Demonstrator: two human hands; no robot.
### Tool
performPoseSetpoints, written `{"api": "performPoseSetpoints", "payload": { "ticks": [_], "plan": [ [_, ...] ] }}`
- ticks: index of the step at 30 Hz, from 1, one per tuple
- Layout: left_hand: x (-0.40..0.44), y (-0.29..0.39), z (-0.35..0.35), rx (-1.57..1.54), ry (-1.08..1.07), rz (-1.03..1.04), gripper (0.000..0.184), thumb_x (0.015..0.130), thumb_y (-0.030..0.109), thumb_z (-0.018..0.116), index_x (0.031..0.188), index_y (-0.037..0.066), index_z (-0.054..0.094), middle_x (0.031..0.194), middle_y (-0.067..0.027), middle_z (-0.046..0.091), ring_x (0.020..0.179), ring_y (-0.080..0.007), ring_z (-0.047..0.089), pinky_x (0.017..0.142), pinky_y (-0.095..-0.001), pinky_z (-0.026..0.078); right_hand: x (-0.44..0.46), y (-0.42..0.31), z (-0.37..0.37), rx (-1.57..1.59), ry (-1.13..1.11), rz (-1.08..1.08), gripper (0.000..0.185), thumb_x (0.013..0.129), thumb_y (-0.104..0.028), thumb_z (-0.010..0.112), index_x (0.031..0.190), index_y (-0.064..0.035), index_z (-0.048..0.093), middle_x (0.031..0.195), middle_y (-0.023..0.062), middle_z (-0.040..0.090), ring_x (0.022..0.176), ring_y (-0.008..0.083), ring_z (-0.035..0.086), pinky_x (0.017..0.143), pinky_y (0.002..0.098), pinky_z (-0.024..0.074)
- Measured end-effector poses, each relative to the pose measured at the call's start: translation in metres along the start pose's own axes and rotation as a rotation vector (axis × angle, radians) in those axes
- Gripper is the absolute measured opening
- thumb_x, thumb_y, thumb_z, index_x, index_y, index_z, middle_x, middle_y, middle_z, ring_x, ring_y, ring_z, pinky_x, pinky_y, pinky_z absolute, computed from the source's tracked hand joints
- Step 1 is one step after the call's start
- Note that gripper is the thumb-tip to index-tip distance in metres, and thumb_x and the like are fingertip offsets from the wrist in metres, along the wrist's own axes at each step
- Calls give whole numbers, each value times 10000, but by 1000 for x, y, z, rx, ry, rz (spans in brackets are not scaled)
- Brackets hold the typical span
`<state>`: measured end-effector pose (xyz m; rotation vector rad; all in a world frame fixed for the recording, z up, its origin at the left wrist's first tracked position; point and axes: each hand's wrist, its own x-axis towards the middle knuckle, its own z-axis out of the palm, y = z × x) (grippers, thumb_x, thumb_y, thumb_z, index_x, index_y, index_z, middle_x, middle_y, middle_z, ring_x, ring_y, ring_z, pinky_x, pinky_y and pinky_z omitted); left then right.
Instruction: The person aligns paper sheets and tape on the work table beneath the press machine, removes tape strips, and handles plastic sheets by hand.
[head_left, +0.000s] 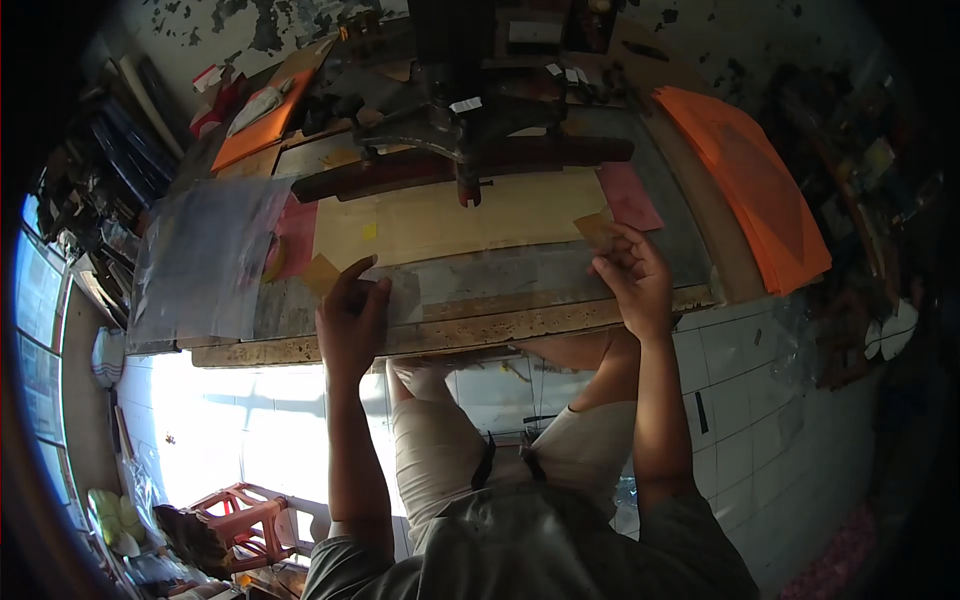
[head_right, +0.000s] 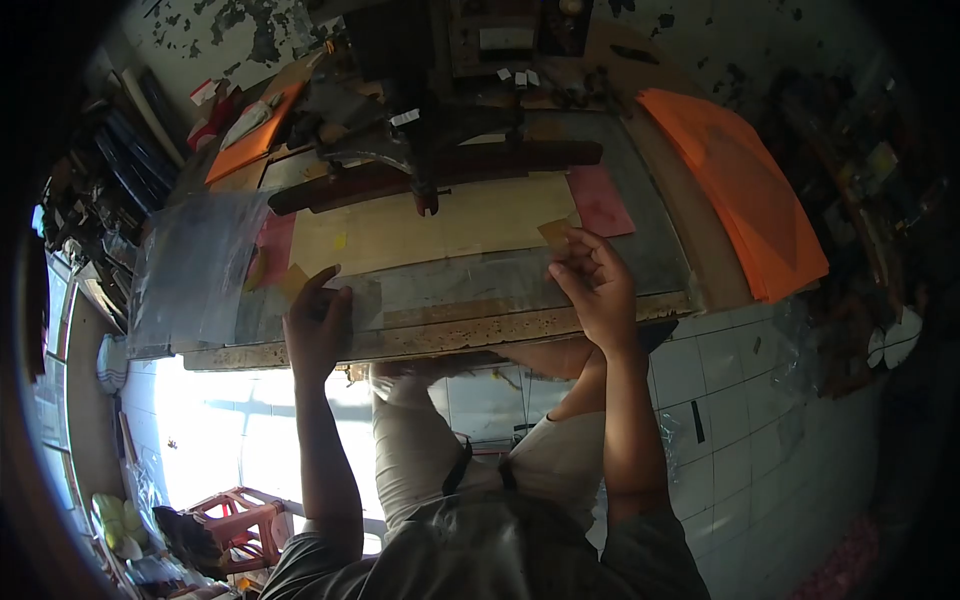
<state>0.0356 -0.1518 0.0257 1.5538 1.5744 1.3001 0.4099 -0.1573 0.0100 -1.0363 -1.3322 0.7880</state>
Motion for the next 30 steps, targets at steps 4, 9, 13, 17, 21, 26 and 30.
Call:
{"api": "performPoseSetpoints", "payload": {
  "ticks": [4,9,13,17,21,26,30],
  "plan": [
    [0,-1,-1,33,-27,-43,411,962,164,770,1354,65,700,836,-44,761,719,-61,663,681,-249,529,0,-3,3,-35,54,-22,471,967,40,717,1411,12,563,1106,90,700,948,137,714,872,275,555],
    [-3,10,-1,19,-25,-17,469,957,157,773,1407,75,667,865,-55,782,721,-54,669,679,-247,531,1,-2,5,17,109,-23,358,980,32,711,1314,15,582,1089,95,702,941,147,718,873,274,552],
    [-3,12,-4,-17,-68,-4,524,959,131,749,1463,69,623,900,-69,795,749,-71,674,717,-267,551,2,7,0,62,111,-37,268,997,22,702,1237,15,585,1096,97,701,942,151,720,871,275,553],
    [-4,6,-6,5,-60,47,534,959,137,761,1468,67,616,905,-64,800,740,-67,668,713,-261,547,0,7,0,19,116,-6,192,1004,7,704,1174,22,617,1077,85,718,944,144,725,866,269,557],
    [-5,5,-7,-39,-60,41,531,958,132,764,1463,61,618,900,-56,800,716,-58,655,685,-252,538,-2,3,1,-76,127,38,128,1015,-18,704,1128,23,660,1048,66,734,949,132,728,868,262,559],
    [-5,3,-7,-37,-47,71,526,960,114,755,1465,61,616,899,-52,800,698,-50,645,663,-245,531,-3,4,2,-78,130,45,154,1022,-33,700,1165,23,683,1030,51,738,951,119,722,874,256,549],
    [-5,3,-6,-40,-45,72,518,961,96,734,1465,63,617,894,-52,801,698,-47,648,665,-246,535,-4,3,2,-57,131,23,177,1021,-40,706,1183,30,690,1015,45,741,943,106,710,879,249,533]
  ]
}}
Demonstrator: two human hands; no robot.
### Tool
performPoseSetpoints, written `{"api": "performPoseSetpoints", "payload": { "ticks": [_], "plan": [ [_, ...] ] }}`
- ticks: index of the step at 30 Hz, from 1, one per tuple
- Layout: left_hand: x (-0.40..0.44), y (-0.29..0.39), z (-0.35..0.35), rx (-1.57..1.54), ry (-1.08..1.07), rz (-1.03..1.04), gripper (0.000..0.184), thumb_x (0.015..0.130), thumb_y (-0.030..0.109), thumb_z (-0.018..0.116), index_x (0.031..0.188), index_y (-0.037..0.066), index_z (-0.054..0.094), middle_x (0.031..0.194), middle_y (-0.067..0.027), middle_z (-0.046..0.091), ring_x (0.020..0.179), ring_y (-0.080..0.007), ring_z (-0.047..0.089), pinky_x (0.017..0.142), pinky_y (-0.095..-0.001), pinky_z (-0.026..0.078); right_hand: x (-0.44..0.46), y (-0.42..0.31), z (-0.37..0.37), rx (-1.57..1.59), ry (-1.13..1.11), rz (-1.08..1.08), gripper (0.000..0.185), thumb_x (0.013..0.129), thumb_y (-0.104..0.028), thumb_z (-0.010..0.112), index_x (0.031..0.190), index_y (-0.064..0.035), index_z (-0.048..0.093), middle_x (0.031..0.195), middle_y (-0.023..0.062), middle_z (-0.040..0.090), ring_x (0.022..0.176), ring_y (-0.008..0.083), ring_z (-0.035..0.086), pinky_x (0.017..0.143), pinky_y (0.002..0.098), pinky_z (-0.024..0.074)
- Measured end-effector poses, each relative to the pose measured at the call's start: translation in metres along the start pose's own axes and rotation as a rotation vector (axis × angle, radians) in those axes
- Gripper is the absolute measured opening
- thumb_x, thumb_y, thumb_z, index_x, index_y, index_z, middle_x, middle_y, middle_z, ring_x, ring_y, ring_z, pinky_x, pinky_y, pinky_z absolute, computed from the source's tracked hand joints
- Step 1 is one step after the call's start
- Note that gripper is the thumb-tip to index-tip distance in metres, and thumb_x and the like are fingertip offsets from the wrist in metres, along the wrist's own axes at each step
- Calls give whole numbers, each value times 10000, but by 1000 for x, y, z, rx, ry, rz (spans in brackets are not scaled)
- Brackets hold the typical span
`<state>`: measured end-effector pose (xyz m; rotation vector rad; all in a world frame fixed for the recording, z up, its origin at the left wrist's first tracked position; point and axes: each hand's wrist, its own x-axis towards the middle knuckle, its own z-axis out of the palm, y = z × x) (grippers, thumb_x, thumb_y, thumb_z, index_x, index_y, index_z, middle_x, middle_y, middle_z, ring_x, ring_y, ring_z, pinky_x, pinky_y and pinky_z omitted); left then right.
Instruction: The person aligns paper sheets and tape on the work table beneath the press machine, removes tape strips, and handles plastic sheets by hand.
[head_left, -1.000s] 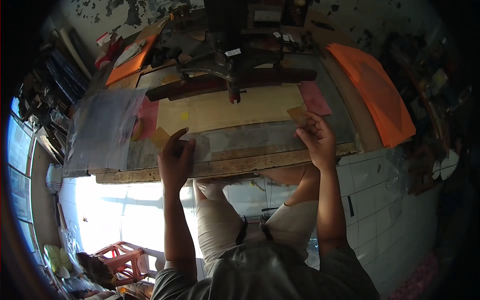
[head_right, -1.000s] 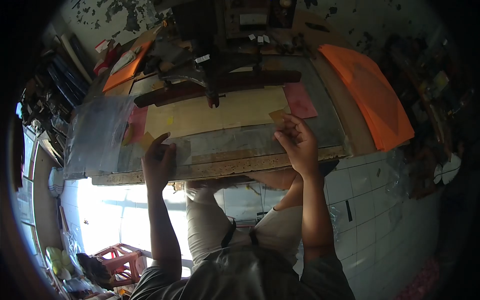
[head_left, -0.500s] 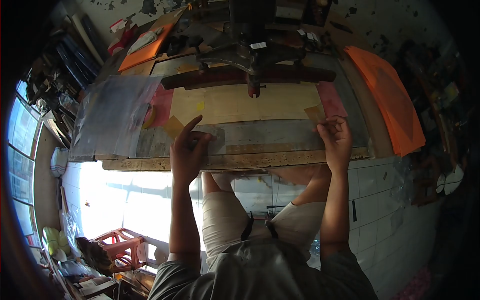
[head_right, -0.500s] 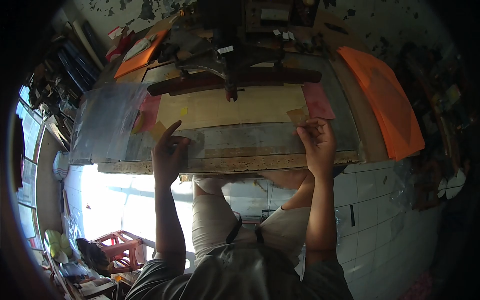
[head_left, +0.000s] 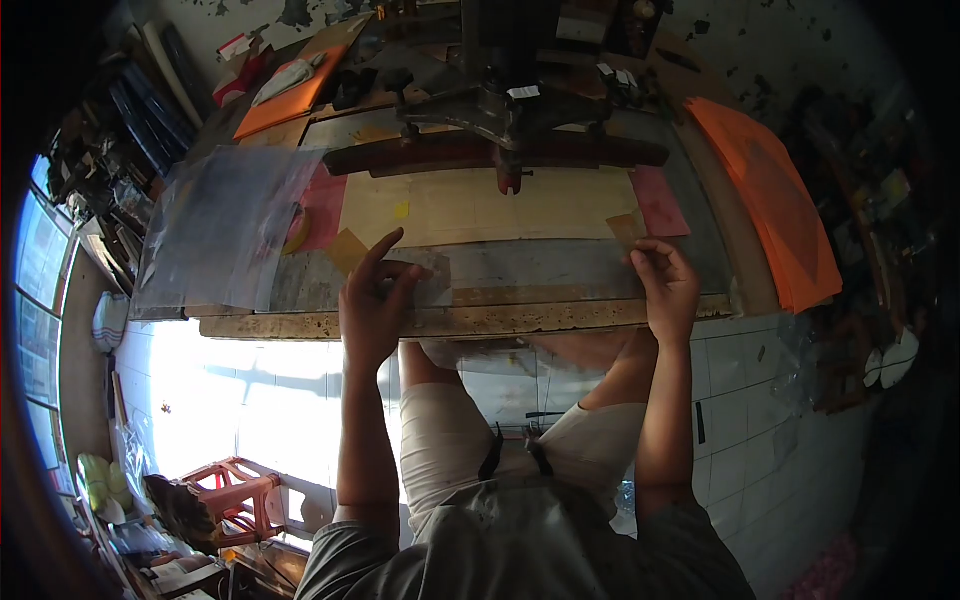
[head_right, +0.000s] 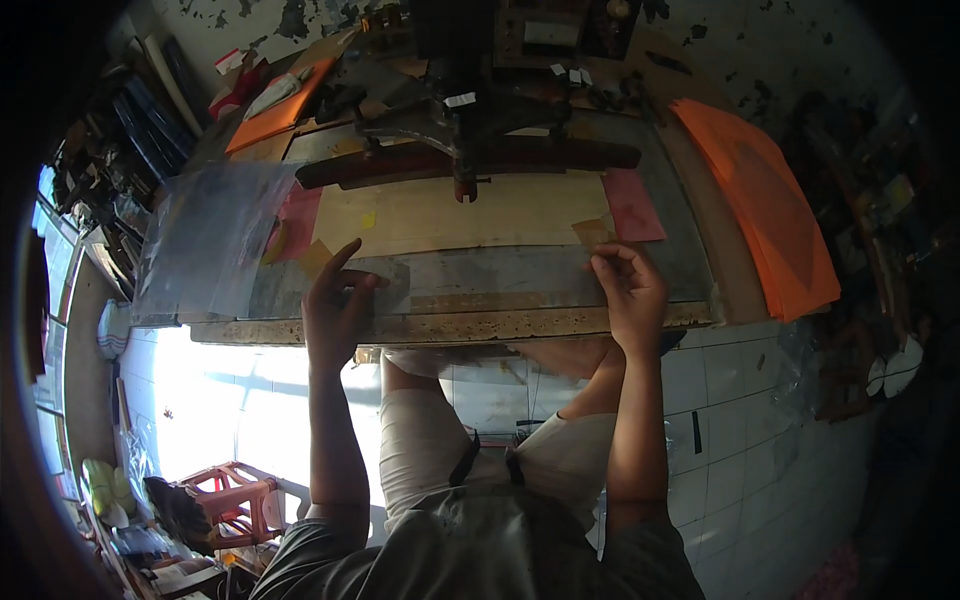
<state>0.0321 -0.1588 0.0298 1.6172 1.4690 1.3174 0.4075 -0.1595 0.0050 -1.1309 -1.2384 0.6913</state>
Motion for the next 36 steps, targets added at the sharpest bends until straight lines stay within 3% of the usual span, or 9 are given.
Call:
{"api": "performPoseSetpoints", "payload": {
  "ticks": [7,16,22,25,28,31,34,35,36],
  "plan": [
    [0,2,1,25,20,-16,479,950,139,764,1414,84,661,878,-60,807,751,-80,711,717,-271,552,0,4,-3,47,-8,-27,224,999,23,699,1220,34,666,1075,71,732,965,138,726,885,265,562],
    [0,0,3,90,51,42,478,950,129,755,1416,75,658,877,-75,799,782,-99,728,726,-285,561,0,-9,1,74,8,-53,461,947,61,735,1374,19,566,1232,102,657,986,142,714,893,270,561],
    [0,7,3,108,29,-26,469,953,128,750,1410,65,661,882,-79,801,813,-108,737,759,-290,563,0,2,-2,158,-3,-86,401,951,66,730,1320,34,578,1221,109,662,991,159,719,896,273,563],
    [0,3,4,130,44,21,470,958,131,747,1415,70,657,883,-76,802,808,-105,732,761,-286,559,0,7,-4,163,-10,-111,279,975,61,703,1242,36,627,1221,109,667,995,168,722,886,275,563],
    [0,6,4,109,42,18,475,965,134,740,1427,74,646,883,-72,802,812,-98,727,769,-282,555,2,4,-5,-23,-65,-178,193,998,37,685,1190,23,675,1238,99,671,986,163,719,900,288,571],
    [0,3,4,78,41,42,474,975,135,731,1436,77,636,885,-62,799,806,-93,713,761,-283,551,1,-6,-2,-89,-34,-148,149,1031,-5,657,1165,27,712,1233,79,683,945,133,709,834,269,565],
    [2,-2,3,94,59,128,461,985,131,720,1436,82,637,888,-53,795,803,-92,702,750,-285,546,-1,-12,-11,-64,149,-101,187,1049,-41,644,1209,26,713,1242,71,684,909,105,694,756,252,548],
    [1,3,2,73,58,78,451,995,155,715,1434,86,639,893,-48,793,801,-93,694,743,-291,541,0,-17,-18,-37,234,-145,201,1047,-75,659,1219,14,714,1235,69,691,862,92,680,671,231,513],
    [1,3,3,69,53,75,451,996,166,715,1434,86,639,893,-48,793,801,-95,693,742,-291,540,3,-23,-30,-35,309,-169,200,1045,-72,661,1223,3,714,1214,56,690,855,88,678,663,230,510]
  ]
}}
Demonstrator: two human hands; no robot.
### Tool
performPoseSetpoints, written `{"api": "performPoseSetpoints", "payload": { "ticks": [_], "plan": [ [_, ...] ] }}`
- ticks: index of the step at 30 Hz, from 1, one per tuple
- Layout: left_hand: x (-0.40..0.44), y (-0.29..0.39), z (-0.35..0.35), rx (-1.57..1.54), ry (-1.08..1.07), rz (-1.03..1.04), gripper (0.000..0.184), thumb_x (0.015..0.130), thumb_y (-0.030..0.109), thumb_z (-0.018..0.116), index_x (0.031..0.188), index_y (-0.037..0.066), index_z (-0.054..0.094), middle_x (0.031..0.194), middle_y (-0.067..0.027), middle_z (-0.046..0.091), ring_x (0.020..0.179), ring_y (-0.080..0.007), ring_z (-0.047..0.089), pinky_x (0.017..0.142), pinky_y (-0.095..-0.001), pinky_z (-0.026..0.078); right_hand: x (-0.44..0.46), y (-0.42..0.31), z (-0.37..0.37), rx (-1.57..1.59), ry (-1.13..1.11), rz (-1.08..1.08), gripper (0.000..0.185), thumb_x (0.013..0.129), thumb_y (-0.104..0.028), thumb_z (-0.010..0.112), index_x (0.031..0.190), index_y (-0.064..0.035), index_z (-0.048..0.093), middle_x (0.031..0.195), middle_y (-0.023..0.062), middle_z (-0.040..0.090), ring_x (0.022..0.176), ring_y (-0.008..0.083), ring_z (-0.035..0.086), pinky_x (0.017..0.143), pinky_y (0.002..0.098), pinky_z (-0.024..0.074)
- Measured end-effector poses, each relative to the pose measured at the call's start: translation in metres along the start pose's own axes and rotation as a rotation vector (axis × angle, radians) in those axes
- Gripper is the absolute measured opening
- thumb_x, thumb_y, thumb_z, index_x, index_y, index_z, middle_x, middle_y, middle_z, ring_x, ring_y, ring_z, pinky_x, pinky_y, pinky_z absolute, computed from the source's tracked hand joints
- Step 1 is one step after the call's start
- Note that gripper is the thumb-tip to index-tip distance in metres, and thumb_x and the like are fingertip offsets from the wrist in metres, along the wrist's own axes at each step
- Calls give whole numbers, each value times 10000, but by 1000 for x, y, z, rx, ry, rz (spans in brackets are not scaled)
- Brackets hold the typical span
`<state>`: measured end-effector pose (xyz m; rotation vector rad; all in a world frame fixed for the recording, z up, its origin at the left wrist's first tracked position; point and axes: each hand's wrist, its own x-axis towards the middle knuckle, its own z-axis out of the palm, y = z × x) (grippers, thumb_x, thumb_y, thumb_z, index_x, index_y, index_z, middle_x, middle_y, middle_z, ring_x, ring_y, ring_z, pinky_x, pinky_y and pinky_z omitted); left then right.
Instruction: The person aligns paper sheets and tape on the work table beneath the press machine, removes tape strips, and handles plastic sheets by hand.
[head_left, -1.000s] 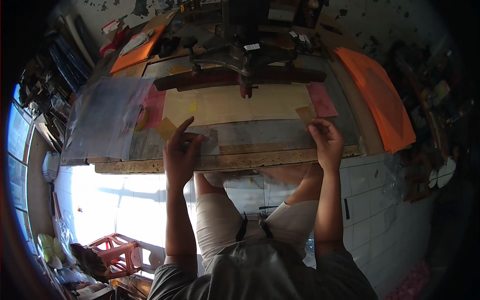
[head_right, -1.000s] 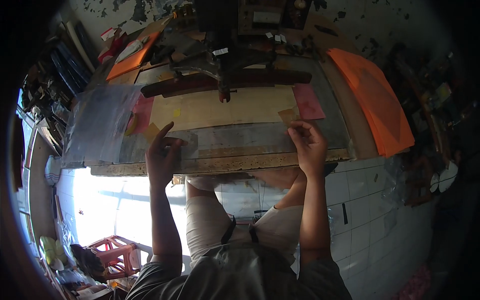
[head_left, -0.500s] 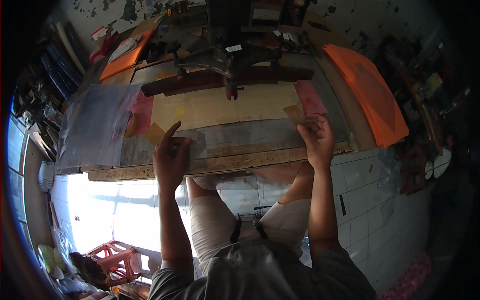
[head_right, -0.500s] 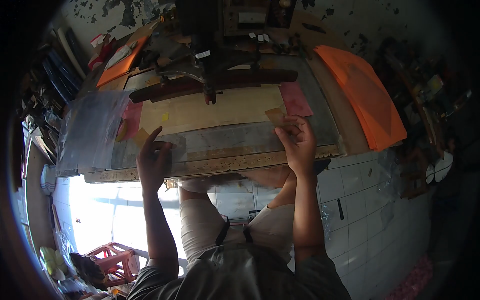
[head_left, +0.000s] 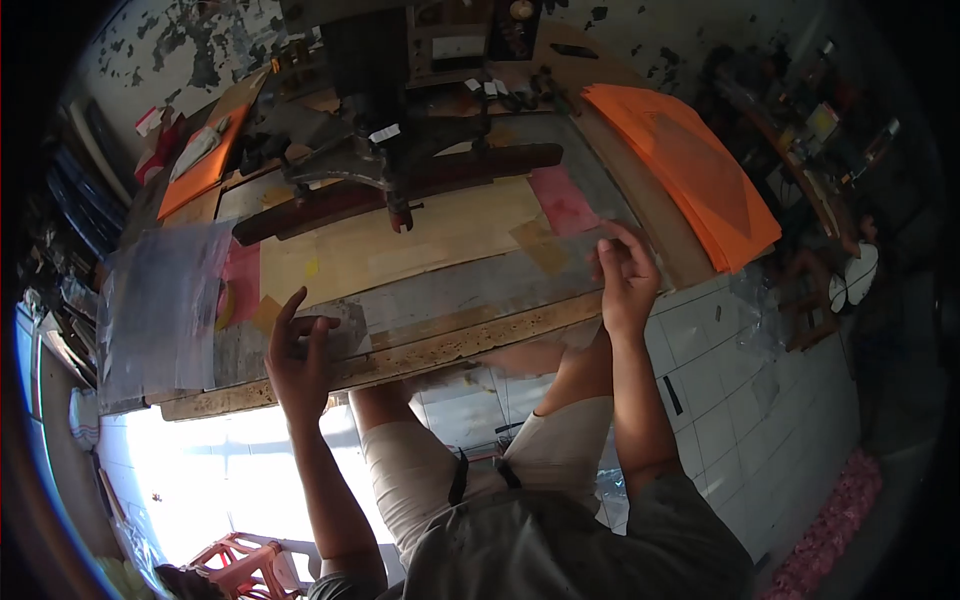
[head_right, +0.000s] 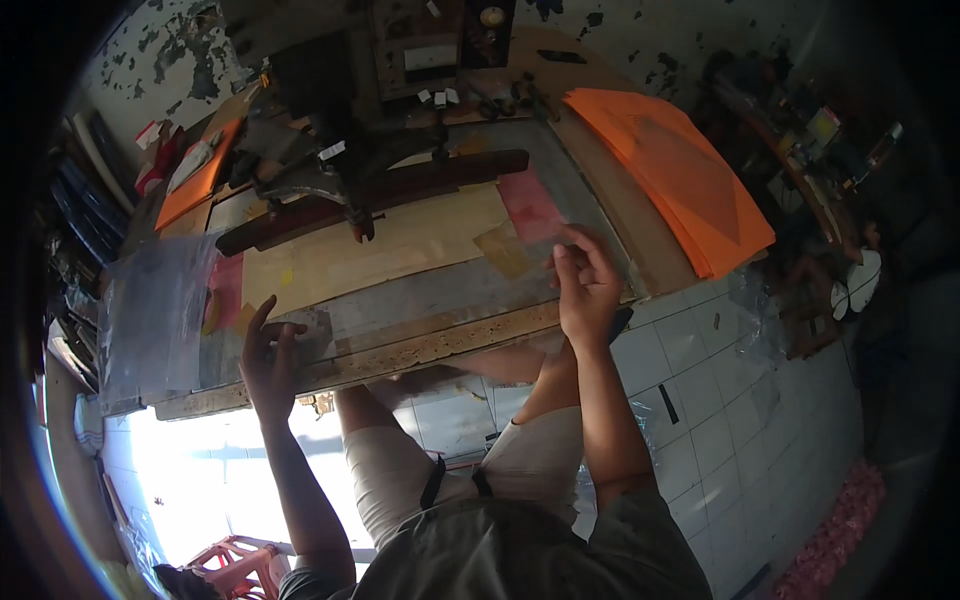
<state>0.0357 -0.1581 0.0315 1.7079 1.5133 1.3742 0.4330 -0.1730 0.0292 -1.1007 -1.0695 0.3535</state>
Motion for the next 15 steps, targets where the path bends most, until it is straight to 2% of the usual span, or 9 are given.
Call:
{"api": "performPoseSetpoints", "payload": {
  "ticks": [2,4,6,8,10,13,15],
  "plan": [
    [1,-5,-2,-4,-5,-14,453,999,189,715,1434,86,638,894,-48,792,800,-97,691,739,-293,538,19,-10,-35,2,141,-41,204,1041,-66,665,1233,-20,713,1172,31,688,840,81,675,645,226,504],
    [0,-6,-1,33,3,-6,459,1002,223,715,1434,90,635,885,-41,786,770,-101,677,735,-294,527,50,-13,-75,18,303,-123,230,1026,-88,695,1244,-21,722,1126,56,727,789,84,645,578,226,444],
    [1,-4,2,37,16,-7,459,1003,231,714,1434,96,634,878,-38,783,761,-103,669,741,-295,522,97,-12,-132,-209,382,-234,234,1038,-90,675,1256,-12,709,976,4,732,820,86,672,629,252,517],
    [2,-2,2,60,9,-21,453,1005,245,714,1430,110,636,871,-29,778,779,-99,659,746,-294,498,181,-13,-201,-462,429,-189,264,1039,-102,668,1282,-3,702,1049,24,743,837,99,690,693,258,544],
    [4,-6,3,64,12,-24,445,1005,248,714,1423,114,641,869,-25,775,785,-97,650,740,-293,484,243,17,-259,-531,368,-171,348,1036,-101,650,1371,-7,657,1247,98,717,881,153,726,795,290,569],
    [2,-2,4,58,28,-44,424,1009,242,709,1409,116,650,865,-13,769,778,-92,629,723,-290,460,311,55,-329,-1000,252,-176,458,1013,-115,663,1462,-52,604,1424,172,618,1031,249,723,946,395,555],
    [2,-4,4,75,46,-20,413,1012,234,702,1405,117,653,862,-7,766,774,-90,618,720,-291,453,335,95,-361,-1277,293,-255,505,998,-132,672,1492,-75,582,1490,197,563,1171,312,673,1060,437,493]
  ]
}}
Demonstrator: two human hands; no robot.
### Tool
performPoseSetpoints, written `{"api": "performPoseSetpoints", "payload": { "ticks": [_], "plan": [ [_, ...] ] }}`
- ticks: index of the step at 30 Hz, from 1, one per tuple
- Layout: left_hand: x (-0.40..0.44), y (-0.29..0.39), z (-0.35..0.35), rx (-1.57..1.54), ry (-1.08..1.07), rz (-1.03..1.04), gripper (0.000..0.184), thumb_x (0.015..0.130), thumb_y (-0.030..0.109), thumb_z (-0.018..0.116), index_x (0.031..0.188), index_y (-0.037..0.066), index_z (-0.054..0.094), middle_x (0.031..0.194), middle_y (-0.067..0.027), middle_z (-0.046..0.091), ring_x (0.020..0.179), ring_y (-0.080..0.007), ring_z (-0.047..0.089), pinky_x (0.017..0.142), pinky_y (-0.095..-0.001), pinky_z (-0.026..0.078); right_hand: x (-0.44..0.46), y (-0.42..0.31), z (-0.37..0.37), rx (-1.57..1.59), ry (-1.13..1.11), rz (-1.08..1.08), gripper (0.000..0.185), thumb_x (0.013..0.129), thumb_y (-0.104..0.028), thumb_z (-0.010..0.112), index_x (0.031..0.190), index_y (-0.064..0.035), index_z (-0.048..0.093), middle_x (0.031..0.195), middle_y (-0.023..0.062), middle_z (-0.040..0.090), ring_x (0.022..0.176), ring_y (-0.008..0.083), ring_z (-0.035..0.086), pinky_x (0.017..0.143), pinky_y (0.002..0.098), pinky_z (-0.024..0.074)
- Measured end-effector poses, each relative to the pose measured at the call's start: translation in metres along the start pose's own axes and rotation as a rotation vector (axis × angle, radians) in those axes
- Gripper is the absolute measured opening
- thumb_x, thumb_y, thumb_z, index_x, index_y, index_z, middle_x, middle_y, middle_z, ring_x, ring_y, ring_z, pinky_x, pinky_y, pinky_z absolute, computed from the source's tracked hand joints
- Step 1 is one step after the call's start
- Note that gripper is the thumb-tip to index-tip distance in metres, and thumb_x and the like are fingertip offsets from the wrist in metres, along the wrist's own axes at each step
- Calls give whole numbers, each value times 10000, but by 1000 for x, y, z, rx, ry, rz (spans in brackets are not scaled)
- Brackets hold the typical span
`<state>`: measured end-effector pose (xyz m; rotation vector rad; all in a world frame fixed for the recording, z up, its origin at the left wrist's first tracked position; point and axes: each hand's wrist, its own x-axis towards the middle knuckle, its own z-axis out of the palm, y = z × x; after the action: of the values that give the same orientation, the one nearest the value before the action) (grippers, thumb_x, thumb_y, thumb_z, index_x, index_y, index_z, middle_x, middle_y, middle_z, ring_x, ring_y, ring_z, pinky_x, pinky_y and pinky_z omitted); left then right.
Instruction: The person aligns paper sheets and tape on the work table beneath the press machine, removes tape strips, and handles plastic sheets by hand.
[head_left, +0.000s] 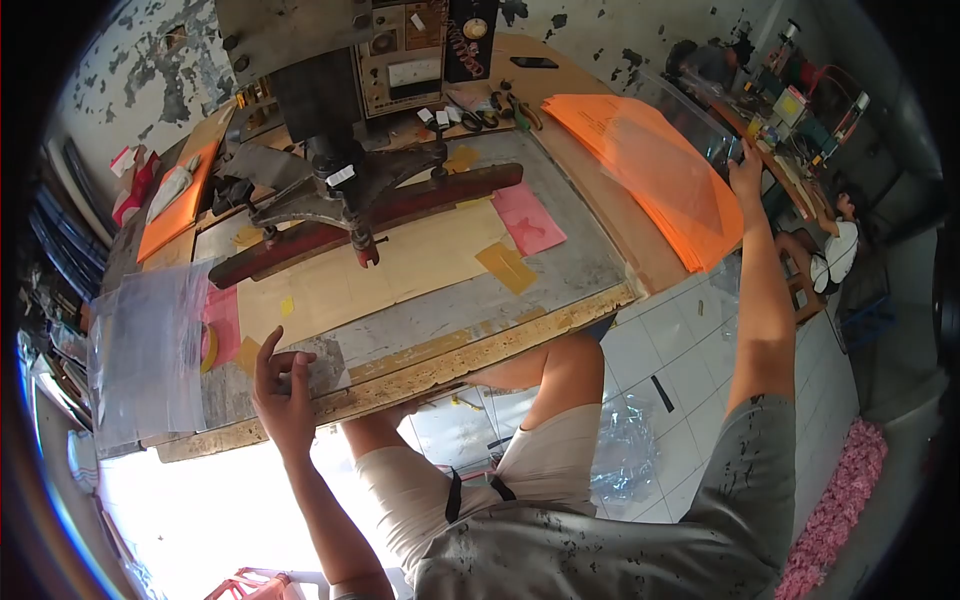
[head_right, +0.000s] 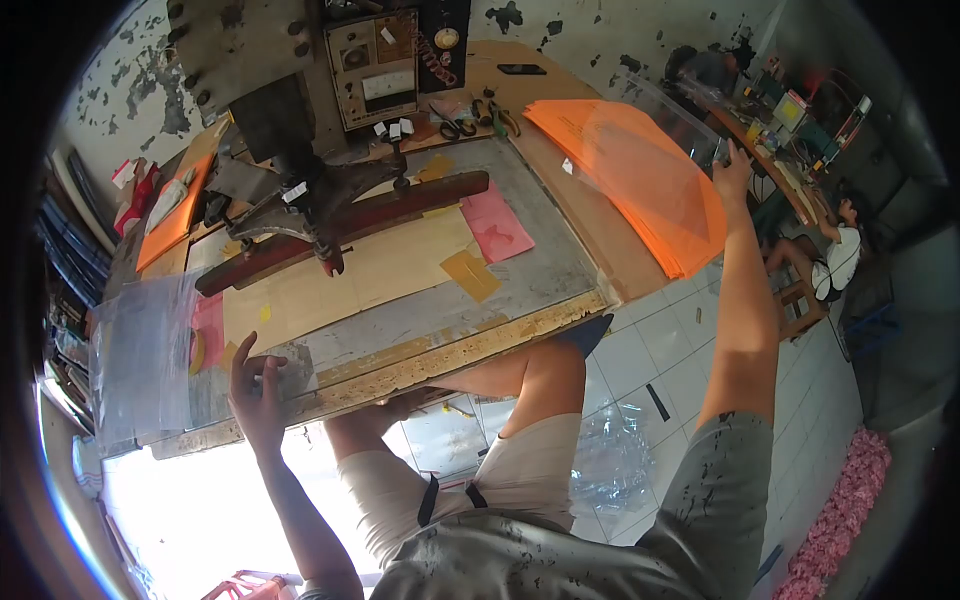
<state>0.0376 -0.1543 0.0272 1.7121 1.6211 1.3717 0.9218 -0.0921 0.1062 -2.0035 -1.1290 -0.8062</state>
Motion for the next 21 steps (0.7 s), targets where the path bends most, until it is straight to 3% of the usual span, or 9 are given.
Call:
{"api": "performPoseSetpoints", "payload": {
  "ticks": [1,3,4,6,10,13,14,17,21],
  "plan": [
    [0,-1,0,9,8,11,407,1014,230,699,1403,118,655,860,-4,764,772,-89,613,718,-291,449,-2,11,12,-136,28,-42,529,991,-141,676,1507,-86,571,1523,209,536,1242,343,648,1117,458,462],
    [-1,-3,1,6,21,30,399,1017,226,692,1400,119,657,857,-1,763,775,-86,611,715,-291,444,-21,-1,26,167,-61,-197,574,978,-201,703,1525,-110,553,1578,229,483,1449,366,491,1213,462,366],
    [-1,-4,1,4,29,39,396,1019,224,689,1399,120,658,856,1,762,776,-85,610,713,-291,442,-44,-49,2,197,-273,-112,580,977,-225,711,1520,-97,552,1597,227,467,1477,371,459,1221,451,360],
    [-1,-3,2,12,21,47,391,1021,229,684,1396,119,660,855,1,761,776,-86,610,711,-291,440,-100,-130,-26,195,-515,-143,593,969,-275,734,1499,-73,562,1596,213,478,1494,371,440,1217,435,369],
    [0,-2,1,42,-12,64,386,1026,239,674,1391,115,663,852,4,758,775,-90,609,716,-292,438,-151,-149,-11,-12,-491,-405,582,949,-294,768,1448,-43,602,1521,172,572,1422,354,521,1184,411,413],
    [-1,2,-1,17,-26,33,385,1025,241,672,1389,116,664,851,5,758,772,-97,609,729,-300,441,-137,-147,-27,198,-670,-355,598,945,-231,776,1476,-39,578,1528,167,567,1426,339,519,1187,398,411],
    [-1,1,-1,25,-20,40,382,1024,238,671,1387,119,665,851,1,757,762,-106,609,739,-308,444,-133,-146,-29,304,-711,-365,554,957,-150,754,1472,-34,586,1523,166,571,1423,332,523,1193,390,408],
    [-1,-2,0,23,5,63,371,1022,230,670,1376,119,672,845,-5,759,768,-111,623,747,-319,450,-127,-150,-43,441,-849,-326,500,974,-110,727,1452,-28,606,1512,165,580,1406,311,542,1186,382,417],
    [-1,0,1,11,11,67,353,1019,215,669,1357,115,684,834,-12,761,784,-116,641,761,-332,459,-128,-157,-59,471,-860,-237,408,1023,-107,659,1421,-24,630,1466,153,610,1376,283,569,1176,369,426]
  ]
}}
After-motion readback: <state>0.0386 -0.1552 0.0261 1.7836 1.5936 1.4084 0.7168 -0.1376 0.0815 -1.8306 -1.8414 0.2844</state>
